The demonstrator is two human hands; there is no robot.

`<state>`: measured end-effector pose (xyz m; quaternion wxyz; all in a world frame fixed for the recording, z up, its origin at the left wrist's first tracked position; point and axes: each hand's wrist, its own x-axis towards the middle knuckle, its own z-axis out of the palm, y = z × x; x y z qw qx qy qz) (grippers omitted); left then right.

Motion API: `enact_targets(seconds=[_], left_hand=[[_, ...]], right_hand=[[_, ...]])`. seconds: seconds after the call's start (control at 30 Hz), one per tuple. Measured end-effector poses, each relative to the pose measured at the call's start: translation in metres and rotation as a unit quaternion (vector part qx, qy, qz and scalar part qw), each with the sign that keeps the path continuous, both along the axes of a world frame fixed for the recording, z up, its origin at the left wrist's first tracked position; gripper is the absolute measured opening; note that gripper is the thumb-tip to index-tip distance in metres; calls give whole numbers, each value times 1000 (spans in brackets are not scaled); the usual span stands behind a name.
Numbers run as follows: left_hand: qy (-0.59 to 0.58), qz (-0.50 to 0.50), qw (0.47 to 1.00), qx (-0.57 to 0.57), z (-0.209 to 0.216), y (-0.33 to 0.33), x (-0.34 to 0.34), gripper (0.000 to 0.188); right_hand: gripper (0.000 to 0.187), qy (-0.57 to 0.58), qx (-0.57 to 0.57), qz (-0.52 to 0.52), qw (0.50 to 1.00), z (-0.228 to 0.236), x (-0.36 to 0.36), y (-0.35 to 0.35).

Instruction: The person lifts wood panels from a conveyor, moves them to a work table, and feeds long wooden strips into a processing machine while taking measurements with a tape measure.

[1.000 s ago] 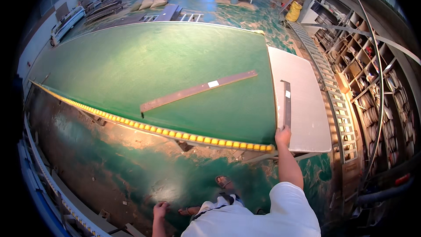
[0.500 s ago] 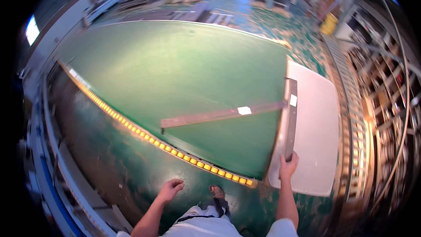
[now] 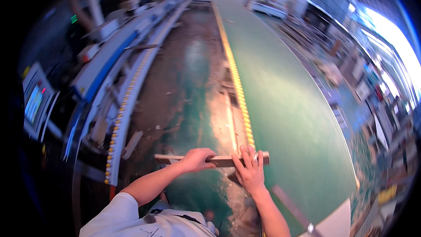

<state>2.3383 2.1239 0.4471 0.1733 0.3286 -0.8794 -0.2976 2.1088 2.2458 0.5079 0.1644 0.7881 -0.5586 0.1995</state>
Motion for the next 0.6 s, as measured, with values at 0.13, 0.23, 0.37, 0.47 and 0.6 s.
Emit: enact_targets(seconds=[0.13, 0.23, 0.37, 0.47, 0.6], left_hand=[[207, 322, 917, 116, -17, -58, 179, 35], [452, 459, 747, 165, -63, -89, 291, 30], [614, 551, 530, 196, -122, -98, 414, 29], [583, 630, 446, 252, -151, -89, 484, 35], [589, 698, 357, 194, -193, -104, 581, 36]], right_hand=[[58, -261, -43, 91, 960, -23, 193, -134], [54, -502, 262, 135, 813, -81, 342, -225], [47, -422, 517, 158, 728, -178, 499, -291], [51, -251, 517, 177, 799, -174, 596, -304], [55, -161, 517, 251, 802, -202, 687, -333]])
